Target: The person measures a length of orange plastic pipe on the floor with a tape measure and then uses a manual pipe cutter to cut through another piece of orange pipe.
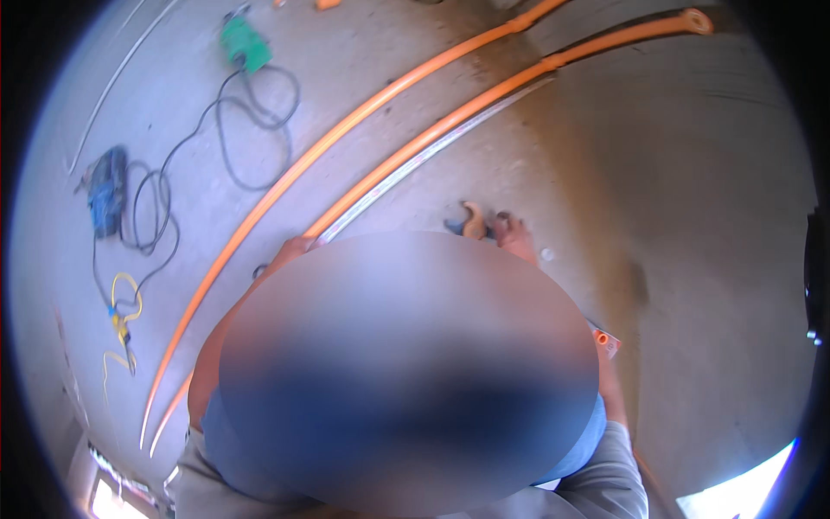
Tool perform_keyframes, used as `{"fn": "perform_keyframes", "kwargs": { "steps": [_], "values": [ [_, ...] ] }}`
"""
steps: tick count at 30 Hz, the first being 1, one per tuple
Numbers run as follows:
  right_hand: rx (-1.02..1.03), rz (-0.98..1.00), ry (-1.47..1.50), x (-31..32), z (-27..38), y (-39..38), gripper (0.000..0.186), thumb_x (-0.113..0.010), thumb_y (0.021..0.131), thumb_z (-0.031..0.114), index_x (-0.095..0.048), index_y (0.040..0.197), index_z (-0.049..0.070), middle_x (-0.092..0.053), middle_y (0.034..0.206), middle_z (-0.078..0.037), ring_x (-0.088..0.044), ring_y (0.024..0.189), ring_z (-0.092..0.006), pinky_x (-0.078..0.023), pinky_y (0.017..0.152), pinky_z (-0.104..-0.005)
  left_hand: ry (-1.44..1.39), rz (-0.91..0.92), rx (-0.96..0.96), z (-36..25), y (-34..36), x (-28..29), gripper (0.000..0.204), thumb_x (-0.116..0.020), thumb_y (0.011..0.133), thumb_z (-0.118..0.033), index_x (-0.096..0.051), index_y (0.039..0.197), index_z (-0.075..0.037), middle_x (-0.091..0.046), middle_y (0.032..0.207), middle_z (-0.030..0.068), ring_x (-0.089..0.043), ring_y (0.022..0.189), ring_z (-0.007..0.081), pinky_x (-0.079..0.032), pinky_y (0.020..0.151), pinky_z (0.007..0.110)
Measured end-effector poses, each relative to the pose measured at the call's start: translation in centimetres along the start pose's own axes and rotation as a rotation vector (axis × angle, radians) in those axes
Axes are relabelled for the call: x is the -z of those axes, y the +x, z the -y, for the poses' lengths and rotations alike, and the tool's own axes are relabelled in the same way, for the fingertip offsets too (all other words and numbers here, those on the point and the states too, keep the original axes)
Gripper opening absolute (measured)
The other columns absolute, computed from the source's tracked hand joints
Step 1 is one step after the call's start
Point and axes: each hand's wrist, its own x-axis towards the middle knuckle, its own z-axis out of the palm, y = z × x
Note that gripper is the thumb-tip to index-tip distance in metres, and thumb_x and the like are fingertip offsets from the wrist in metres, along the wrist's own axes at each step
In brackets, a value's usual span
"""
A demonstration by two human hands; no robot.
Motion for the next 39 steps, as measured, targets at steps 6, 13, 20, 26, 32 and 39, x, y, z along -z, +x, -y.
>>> {"fn": "perform_keyframes", "kwargs": {
  "steps": [6, 13, 20, 26, 32, 39],
  "values": [
    [0.525, 0.026, -0.093, 6.9, 5.4, 8.0, 0.033, -0.072, 0.085, 0.021, -0.069, 0.113, 0.004, -0.065, 0.112, -0.017, -0.059, 0.109, -0.0375, -0.050, 0.096, -0.0466, 0.010, 0.022, 0.012, -0.9, -0.4, 0.5, 0.051, -0.048, 0.104, -0.041, -0.072, 0.089, 0.001, -0.073, 0.083, 0.0153, -0.069, 0.080, 0.0281, -0.052, 0.081, 0.039],
    [0.508, 0.155, -0.246, 6.6, 15.3, 16.1, 0.028, -0.064, 0.086, 0.014, -0.071, 0.113, 0.007, -0.067, 0.117, -0.014, -0.059, 0.118, -0.0320, -0.047, 0.103, -0.0441, 0.014, -0.017, -0.029, -0.7, -0.2, 0.2, 0.053, -0.047, 0.104, -0.041, -0.073, 0.085, 0.002, -0.072, 0.082, 0.0168, -0.067, 0.080, 0.0279, -0.051, 0.080, 0.039],
    [0.422, 0.206, -0.253, 4.4, 14.8, 17.2, 0.030, -0.063, 0.086, 0.015, -0.072, 0.114, 0.008, -0.070, 0.120, -0.011, -0.058, 0.125, -0.0287, -0.039, 0.109, -0.0513, -0.028, -0.017, 0.018, -0.4, 0.0, -0.2, 0.052, -0.049, 0.105, -0.041, -0.072, 0.088, 0.002, -0.067, 0.071, 0.0099, -0.060, 0.062, 0.0191, -0.050, 0.065, 0.036],
    [0.428, 0.308, -0.231, 3.7, 15.4, 17.9, 0.031, -0.064, 0.086, 0.015, -0.071, 0.114, 0.006, -0.069, 0.121, -0.013, -0.058, 0.125, -0.0300, -0.038, 0.110, -0.0531, 0.044, 0.003, -0.003, -0.6, 0.1, -0.1, 0.051, -0.049, 0.105, -0.040, -0.074, 0.089, 0.001, -0.070, 0.077, 0.0134, -0.064, 0.072, 0.0227, -0.051, 0.073, 0.037],
    [0.430, 0.275, -0.187, 3.1, 15.4, 18.2, 0.027, -0.064, 0.086, 0.014, -0.073, 0.110, 0.006, -0.070, 0.119, -0.013, -0.060, 0.123, -0.0303, -0.039, 0.109, -0.0531, 0.012, -0.038, -0.027, -0.3, 0.0, -0.3, 0.051, -0.047, 0.104, -0.039, -0.073, 0.092, 0.003, -0.073, 0.081, 0.0169, -0.070, 0.082, 0.0313, -0.052, 0.082, 0.041],
    [0.386, 0.385, -0.274, 3.3, 15.6, 18.8, 0.032, -0.071, 0.086, 0.026, -0.074, 0.117, 0.015, -0.068, 0.124, -0.004, -0.057, 0.125, -0.0250, -0.039, 0.110, -0.0451, -0.009, -0.023, 0.004, -0.3, 0.1, -0.3, 0.052, -0.049, 0.104, -0.040, -0.074, 0.085, 0.001, -0.071, 0.083, 0.0151, -0.066, 0.084, 0.0245, -0.050, 0.085, 0.036]
  ]
}}
